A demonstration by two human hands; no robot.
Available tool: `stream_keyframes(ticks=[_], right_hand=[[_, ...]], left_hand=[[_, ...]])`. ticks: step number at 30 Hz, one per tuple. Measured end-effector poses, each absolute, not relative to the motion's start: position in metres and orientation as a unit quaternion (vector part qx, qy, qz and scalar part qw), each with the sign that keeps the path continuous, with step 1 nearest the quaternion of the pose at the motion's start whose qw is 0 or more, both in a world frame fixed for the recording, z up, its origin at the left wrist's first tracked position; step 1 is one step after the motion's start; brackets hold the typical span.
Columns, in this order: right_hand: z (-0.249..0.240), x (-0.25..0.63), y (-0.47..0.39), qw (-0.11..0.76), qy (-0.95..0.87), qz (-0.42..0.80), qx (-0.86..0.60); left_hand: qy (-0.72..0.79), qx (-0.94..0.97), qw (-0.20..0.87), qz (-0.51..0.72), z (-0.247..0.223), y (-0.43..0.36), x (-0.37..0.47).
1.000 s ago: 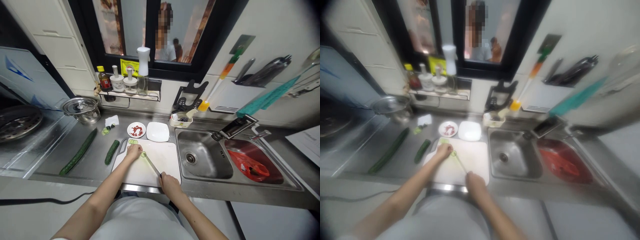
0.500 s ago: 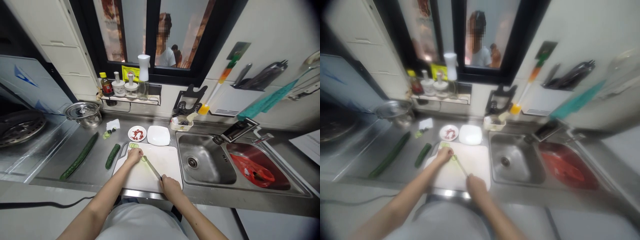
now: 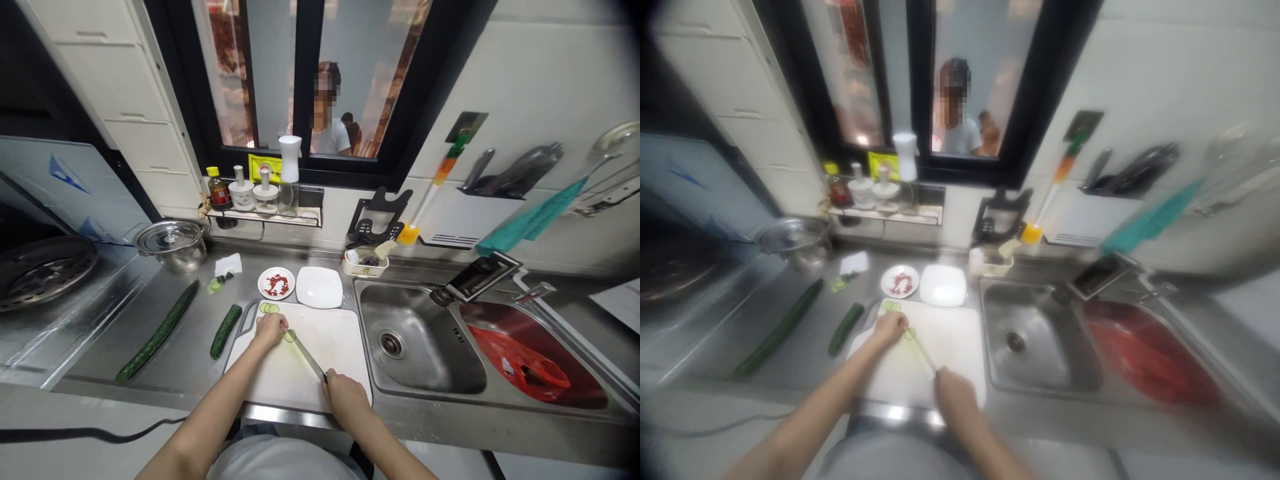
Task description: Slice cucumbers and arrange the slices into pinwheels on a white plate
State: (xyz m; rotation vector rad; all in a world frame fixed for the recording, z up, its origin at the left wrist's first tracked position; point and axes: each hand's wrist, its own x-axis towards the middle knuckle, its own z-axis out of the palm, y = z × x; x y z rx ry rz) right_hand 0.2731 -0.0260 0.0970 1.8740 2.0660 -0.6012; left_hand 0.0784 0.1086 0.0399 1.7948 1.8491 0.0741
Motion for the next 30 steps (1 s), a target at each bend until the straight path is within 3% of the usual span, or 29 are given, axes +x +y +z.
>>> stream_keyframes(ticks=[30], right_hand=[[0.0944, 0.2748, -0.0277, 0.144, 0.715, -0.209, 0.651]], left_hand=[[0.688, 0.667, 0.284, 0.023, 0.0423, 0.1087, 0.0785]])
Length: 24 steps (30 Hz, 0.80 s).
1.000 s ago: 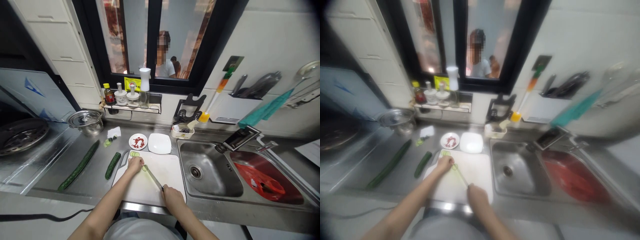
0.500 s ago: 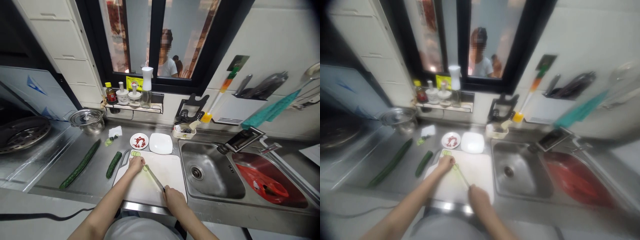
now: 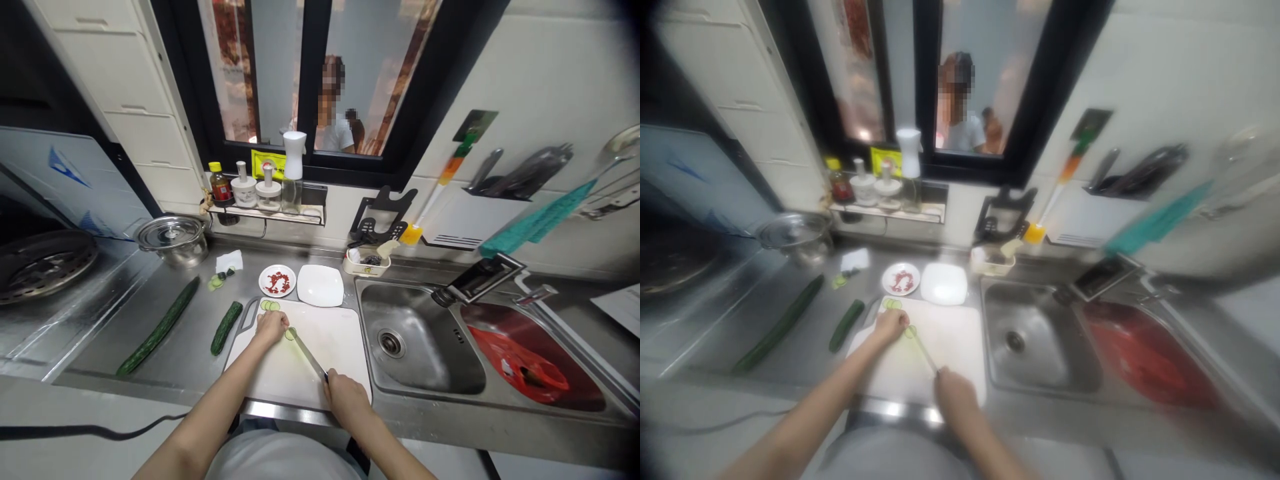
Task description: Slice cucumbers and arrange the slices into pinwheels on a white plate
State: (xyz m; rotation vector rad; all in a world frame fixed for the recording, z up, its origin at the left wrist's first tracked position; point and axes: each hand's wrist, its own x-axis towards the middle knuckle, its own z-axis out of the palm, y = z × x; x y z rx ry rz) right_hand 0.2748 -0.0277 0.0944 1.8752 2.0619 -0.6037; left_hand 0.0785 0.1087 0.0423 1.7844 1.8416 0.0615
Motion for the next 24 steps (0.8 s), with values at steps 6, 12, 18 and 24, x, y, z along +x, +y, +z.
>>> stream_keyframes(ticks=[6, 12, 18, 24], right_hand=[[0.0972, 0.2728, -0.0272, 0.148, 0.709, -0.217, 0.655], [0.0956, 0.2736, -0.0289, 0.144, 0.712, -0.212, 0.654], [0.0932, 0.2743, -0.0290, 0.142, 0.712, -0.215, 0.654], [0.0925, 0.2745, -0.0295, 0.141, 0.714, -0.212, 0.652]], left_hand=[[0.688, 0.667, 0.284, 0.027, 0.0422, 0.1084, 0.0782], [0.688, 0.668, 0.284, 0.030, 0.0394, 0.1092, 0.0779], [0.688, 0.669, 0.281, 0.027, 0.0370, 0.1109, 0.0780], [0.687, 0.670, 0.279, 0.026, 0.0373, 0.1103, 0.0776]])
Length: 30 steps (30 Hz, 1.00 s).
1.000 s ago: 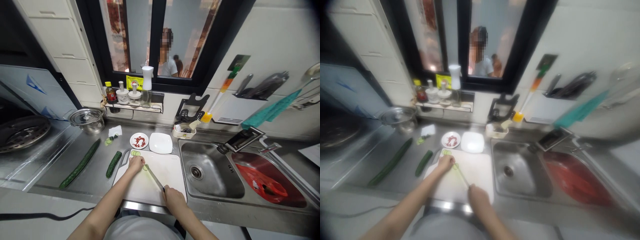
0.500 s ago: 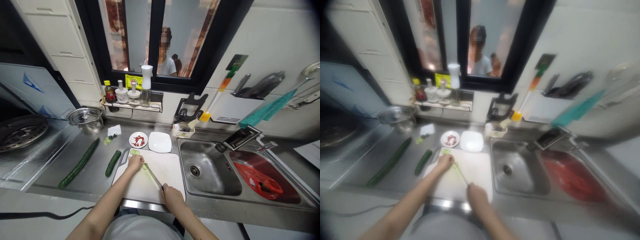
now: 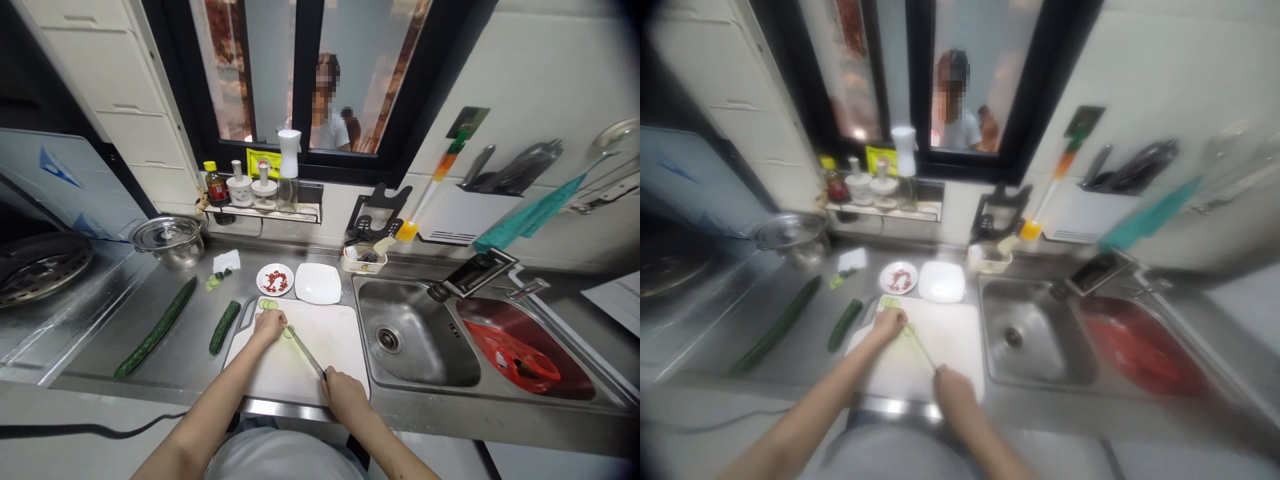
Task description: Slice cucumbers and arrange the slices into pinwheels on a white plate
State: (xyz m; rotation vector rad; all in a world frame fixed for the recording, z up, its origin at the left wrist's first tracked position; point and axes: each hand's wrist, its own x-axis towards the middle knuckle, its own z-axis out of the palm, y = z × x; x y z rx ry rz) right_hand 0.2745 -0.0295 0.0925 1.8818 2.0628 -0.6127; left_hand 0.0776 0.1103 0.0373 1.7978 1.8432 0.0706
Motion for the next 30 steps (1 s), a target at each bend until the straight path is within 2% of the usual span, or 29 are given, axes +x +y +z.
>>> stream_keyframes(ticks=[15, 20, 30], right_hand=[[0.092, 0.289, -0.018, 0.167, 0.757, -0.137, 0.617], [0.099, 0.292, -0.013, 0.194, 0.761, -0.126, 0.606], [0.103, 0.299, -0.004, 0.194, 0.773, -0.123, 0.591]], left_hand=[[0.684, 0.674, 0.278, 0.036, 0.035, 0.110, 0.077], [0.684, 0.672, 0.281, 0.033, 0.033, 0.111, 0.077], [0.683, 0.674, 0.278, 0.037, 0.028, 0.112, 0.076]])
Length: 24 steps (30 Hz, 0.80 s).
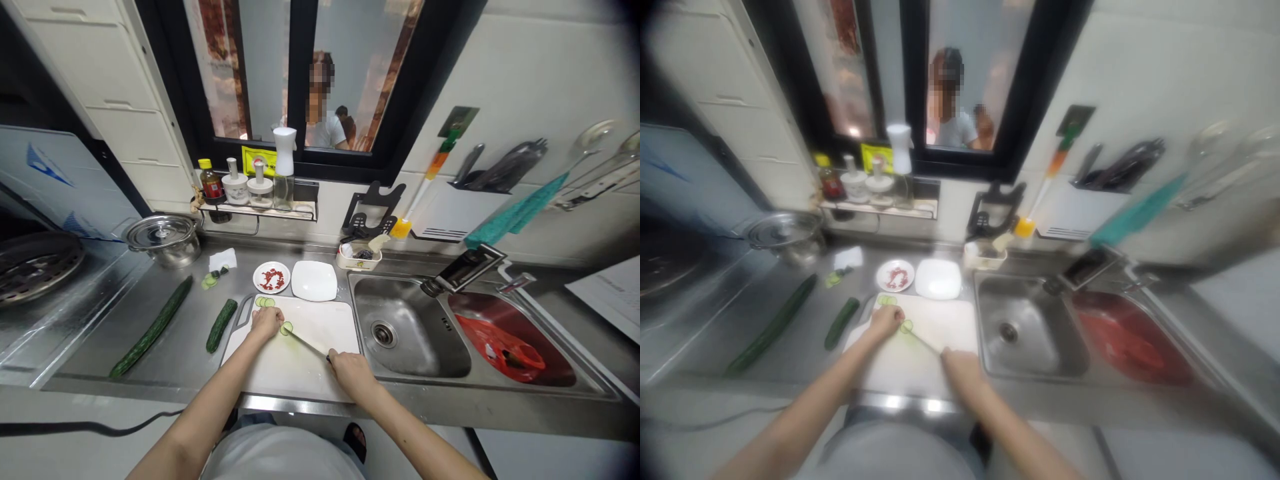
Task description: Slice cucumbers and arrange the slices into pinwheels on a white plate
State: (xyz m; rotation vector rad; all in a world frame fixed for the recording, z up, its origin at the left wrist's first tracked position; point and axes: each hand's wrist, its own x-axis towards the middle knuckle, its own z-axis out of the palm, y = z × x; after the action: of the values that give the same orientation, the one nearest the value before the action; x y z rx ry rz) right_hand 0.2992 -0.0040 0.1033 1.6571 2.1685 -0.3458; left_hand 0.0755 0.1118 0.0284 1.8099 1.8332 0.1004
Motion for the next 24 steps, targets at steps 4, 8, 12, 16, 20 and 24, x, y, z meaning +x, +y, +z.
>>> stream_keyframes(ticks=[4, 8, 12, 16, 20, 24], right_hand=[[0.105, 0.301, -0.008, 0.181, 0.769, -0.123, 0.601], [0.107, 0.300, -0.021, 0.146, 0.731, -0.153, 0.649], [0.101, 0.296, -0.038, 0.088, 0.654, -0.203, 0.723], [0.088, 0.293, -0.047, 0.017, 0.605, -0.240, 0.759], [0.082, 0.292, -0.048, 0.008, 0.588, -0.241, 0.772], [0.084, 0.293, -0.048, 0.025, 0.586, -0.236, 0.775]], left_hand=[[0.683, 0.675, 0.276, 0.038, 0.026, 0.113, 0.075], [0.683, 0.675, 0.276, 0.038, 0.026, 0.112, 0.075], [0.683, 0.676, 0.275, 0.034, 0.026, 0.111, 0.075], [0.683, 0.678, 0.271, 0.028, 0.027, 0.111, 0.074], [0.681, 0.684, 0.261, 0.023, 0.030, 0.109, 0.076], [0.679, 0.694, 0.237, 0.026, 0.035, 0.100, 0.080]])
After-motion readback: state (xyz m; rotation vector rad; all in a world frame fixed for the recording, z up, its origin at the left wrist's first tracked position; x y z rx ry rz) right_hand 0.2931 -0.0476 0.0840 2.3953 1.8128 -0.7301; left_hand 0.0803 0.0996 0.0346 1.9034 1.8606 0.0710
